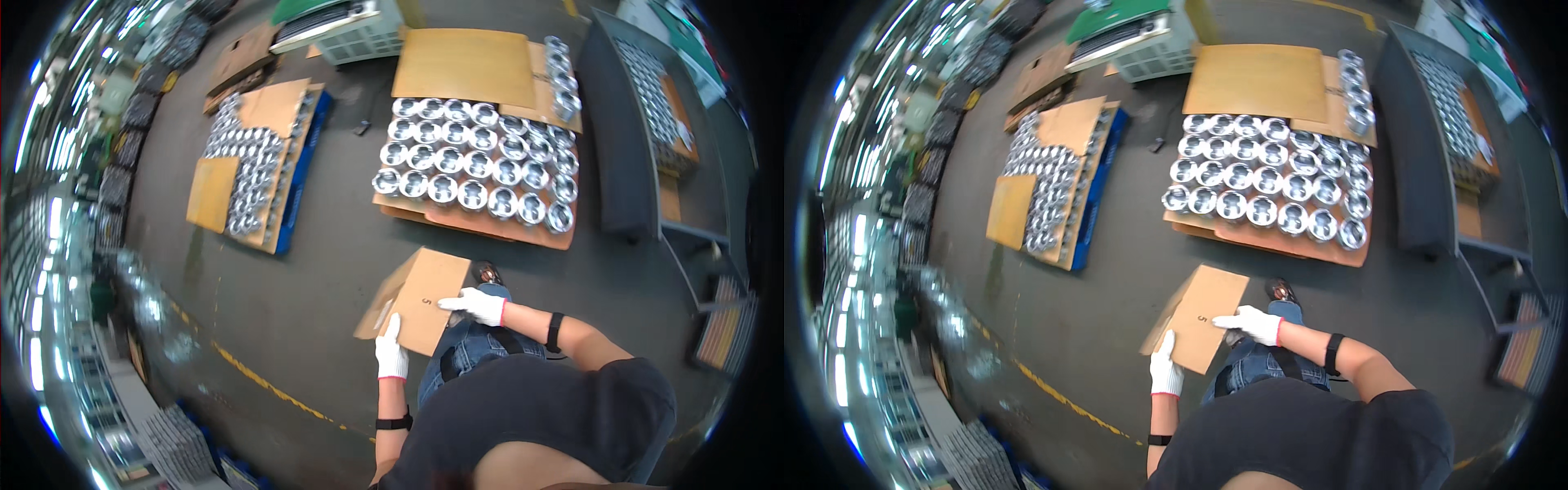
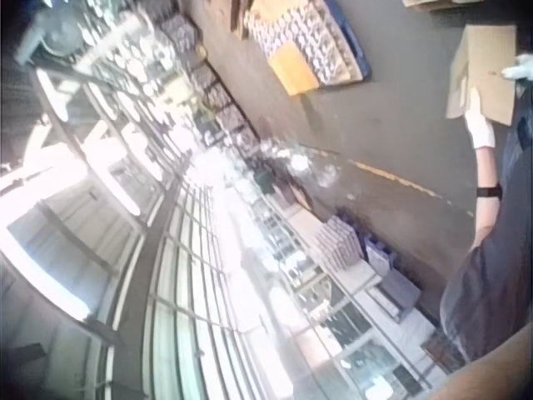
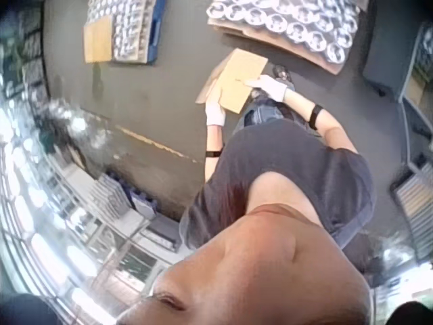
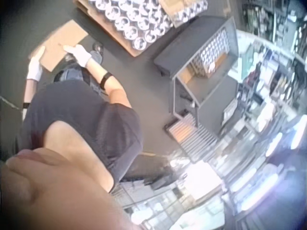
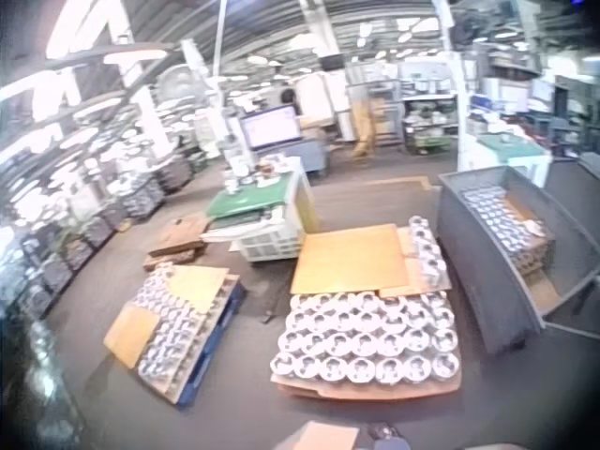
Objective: Moving metal pistons from a shipping pallet to a quality inspection machine and back to an organized pallet.
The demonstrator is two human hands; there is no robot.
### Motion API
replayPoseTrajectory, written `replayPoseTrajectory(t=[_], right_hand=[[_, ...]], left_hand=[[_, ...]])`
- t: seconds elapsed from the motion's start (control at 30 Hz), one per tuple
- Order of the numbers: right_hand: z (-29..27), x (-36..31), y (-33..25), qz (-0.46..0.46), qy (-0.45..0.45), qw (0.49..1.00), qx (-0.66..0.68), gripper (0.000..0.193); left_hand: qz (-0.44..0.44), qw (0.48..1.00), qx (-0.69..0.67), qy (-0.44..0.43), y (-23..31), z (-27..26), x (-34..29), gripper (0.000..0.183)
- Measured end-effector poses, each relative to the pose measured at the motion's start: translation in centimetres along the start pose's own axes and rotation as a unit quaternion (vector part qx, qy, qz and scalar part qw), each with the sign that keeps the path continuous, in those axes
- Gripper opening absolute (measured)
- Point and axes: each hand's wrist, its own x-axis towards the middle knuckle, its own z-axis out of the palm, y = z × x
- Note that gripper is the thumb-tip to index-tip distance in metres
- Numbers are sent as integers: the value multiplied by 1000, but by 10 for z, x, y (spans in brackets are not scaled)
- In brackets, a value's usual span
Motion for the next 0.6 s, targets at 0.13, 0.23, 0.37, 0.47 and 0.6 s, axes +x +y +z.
replayPoseTrajectory(t=[0.13,0.23,0.37,0.47,0.6], right_hand=[[-31,-1,-48,11,22,999,39,43],[-73,11,-77,7,18,999,34,41],[-79,35,-133,28,-41,999,-8,57],[-49,66,-160,49,-77,996,-11,65],[-19,132,-170,100,-192,959,183,55]], left_hand=[[0,999,16,43,16,19,7,39],[52,995,75,51,37,38,-2,31],[83,933,348,37,80,47,-14,33],[131,878,460,37,100,41,-14,43],[118,876,467,-28,142,27,0,44]])
